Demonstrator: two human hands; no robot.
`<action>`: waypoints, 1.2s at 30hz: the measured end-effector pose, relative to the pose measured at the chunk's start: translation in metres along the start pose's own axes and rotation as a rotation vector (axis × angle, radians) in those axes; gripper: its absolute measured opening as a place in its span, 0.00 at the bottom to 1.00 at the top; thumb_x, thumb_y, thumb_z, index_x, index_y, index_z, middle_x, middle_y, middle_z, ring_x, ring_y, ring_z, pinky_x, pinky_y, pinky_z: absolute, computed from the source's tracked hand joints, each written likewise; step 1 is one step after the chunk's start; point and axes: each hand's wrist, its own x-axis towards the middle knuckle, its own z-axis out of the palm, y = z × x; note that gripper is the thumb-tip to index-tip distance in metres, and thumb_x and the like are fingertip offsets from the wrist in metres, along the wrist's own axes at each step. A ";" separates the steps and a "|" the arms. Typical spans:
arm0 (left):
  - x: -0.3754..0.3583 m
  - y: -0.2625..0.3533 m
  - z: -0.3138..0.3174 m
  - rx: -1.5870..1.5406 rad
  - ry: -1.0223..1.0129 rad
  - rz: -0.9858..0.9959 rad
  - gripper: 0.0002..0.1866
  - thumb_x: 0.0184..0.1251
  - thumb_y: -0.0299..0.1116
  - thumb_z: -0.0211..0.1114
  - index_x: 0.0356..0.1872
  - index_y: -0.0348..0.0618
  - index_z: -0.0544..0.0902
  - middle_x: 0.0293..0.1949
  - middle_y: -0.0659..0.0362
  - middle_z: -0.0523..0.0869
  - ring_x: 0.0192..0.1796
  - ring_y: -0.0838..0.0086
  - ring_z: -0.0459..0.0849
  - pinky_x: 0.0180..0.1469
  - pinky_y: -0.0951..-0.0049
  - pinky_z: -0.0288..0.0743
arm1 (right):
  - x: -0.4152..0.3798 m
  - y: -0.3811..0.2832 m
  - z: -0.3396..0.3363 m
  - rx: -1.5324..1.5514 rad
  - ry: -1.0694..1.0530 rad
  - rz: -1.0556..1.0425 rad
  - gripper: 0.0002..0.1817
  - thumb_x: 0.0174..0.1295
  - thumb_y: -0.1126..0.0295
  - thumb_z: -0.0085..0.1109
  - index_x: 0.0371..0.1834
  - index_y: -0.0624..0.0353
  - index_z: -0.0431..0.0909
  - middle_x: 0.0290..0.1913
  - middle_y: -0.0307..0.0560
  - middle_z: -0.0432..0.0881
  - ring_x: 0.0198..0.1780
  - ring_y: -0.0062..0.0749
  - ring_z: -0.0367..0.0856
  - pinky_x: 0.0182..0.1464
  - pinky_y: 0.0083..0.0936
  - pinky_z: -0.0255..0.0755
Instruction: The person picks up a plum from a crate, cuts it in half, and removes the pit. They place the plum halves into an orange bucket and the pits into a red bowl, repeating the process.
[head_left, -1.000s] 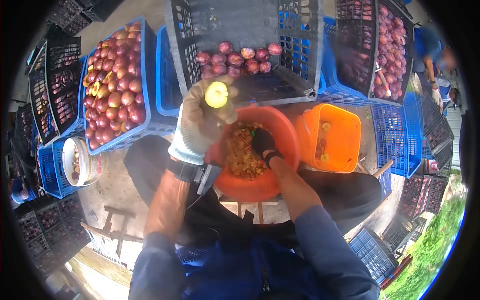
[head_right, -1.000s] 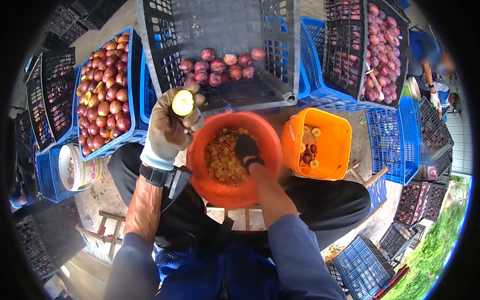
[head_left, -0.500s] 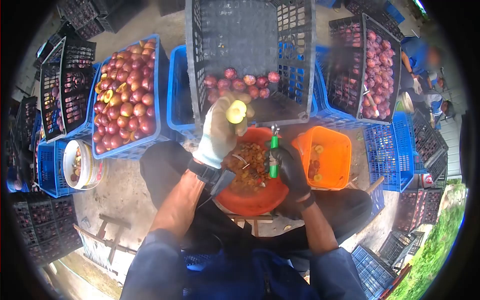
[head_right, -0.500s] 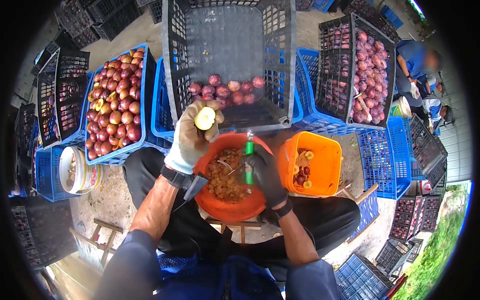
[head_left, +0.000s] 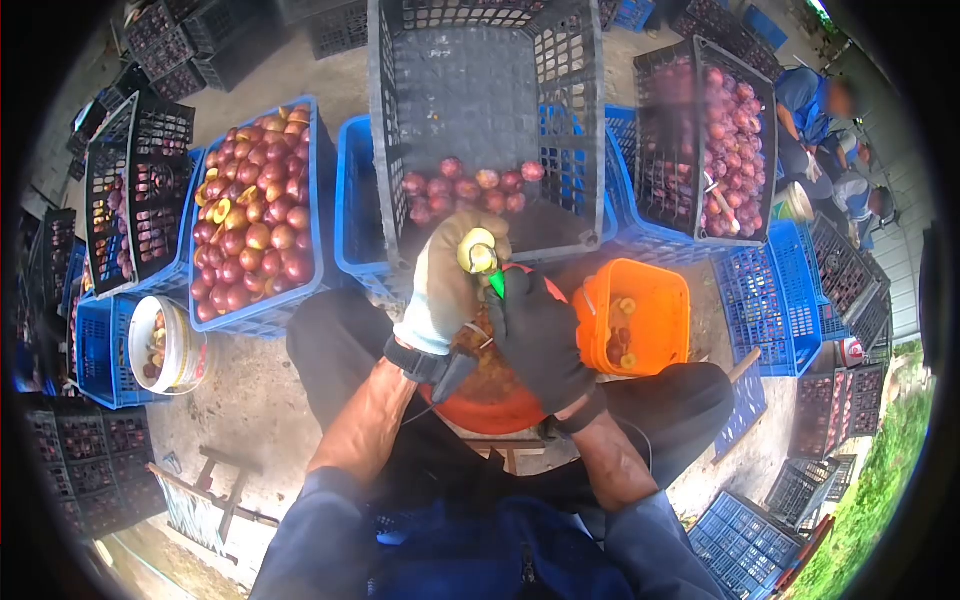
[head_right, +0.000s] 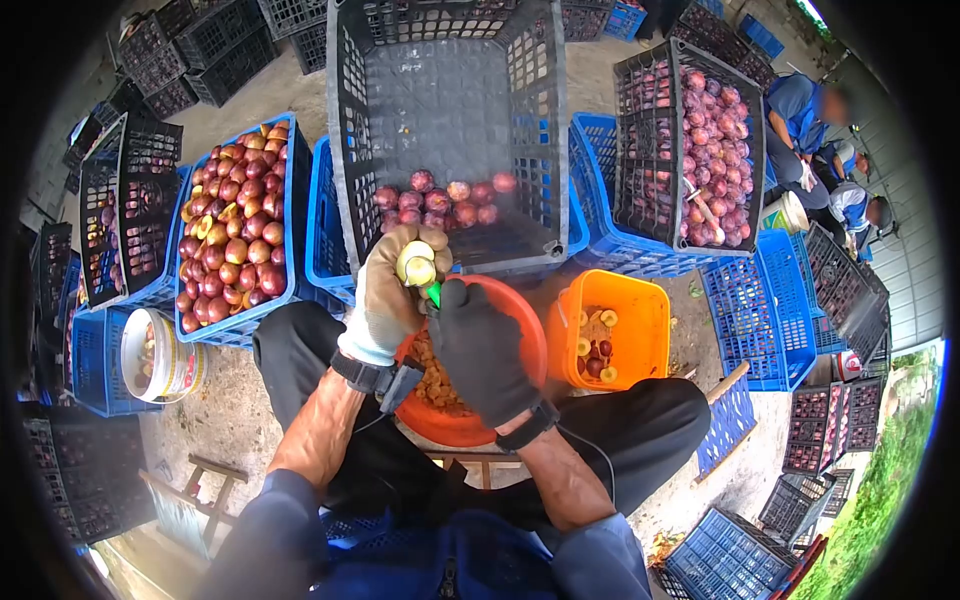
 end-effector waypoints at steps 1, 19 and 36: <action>-0.001 0.000 0.002 0.027 0.020 0.040 0.14 0.79 0.38 0.54 0.45 0.39 0.84 0.35 0.59 0.86 0.37 0.77 0.83 0.37 0.77 0.75 | -0.001 -0.003 0.001 -0.047 -0.001 0.014 0.13 0.71 0.60 0.61 0.43 0.57 0.71 0.30 0.44 0.77 0.24 0.32 0.82 0.21 0.30 0.74; -0.003 0.014 0.018 0.570 0.157 0.342 0.14 0.77 0.34 0.51 0.37 0.37 0.82 0.30 0.59 0.81 0.29 0.80 0.75 0.34 0.78 0.70 | 0.010 0.002 0.009 0.972 -0.179 0.170 0.10 0.71 0.67 0.59 0.41 0.64 0.75 0.26 0.56 0.79 0.27 0.54 0.79 0.30 0.42 0.71; -0.008 0.005 0.019 0.547 -0.102 0.200 0.23 0.80 0.45 0.48 0.29 0.37 0.78 0.25 0.60 0.76 0.29 0.78 0.71 0.33 0.75 0.66 | 0.008 0.014 -0.026 1.890 -0.744 0.809 0.12 0.75 0.63 0.55 0.37 0.57 0.80 0.22 0.31 0.72 0.16 0.12 0.64 0.17 0.17 0.55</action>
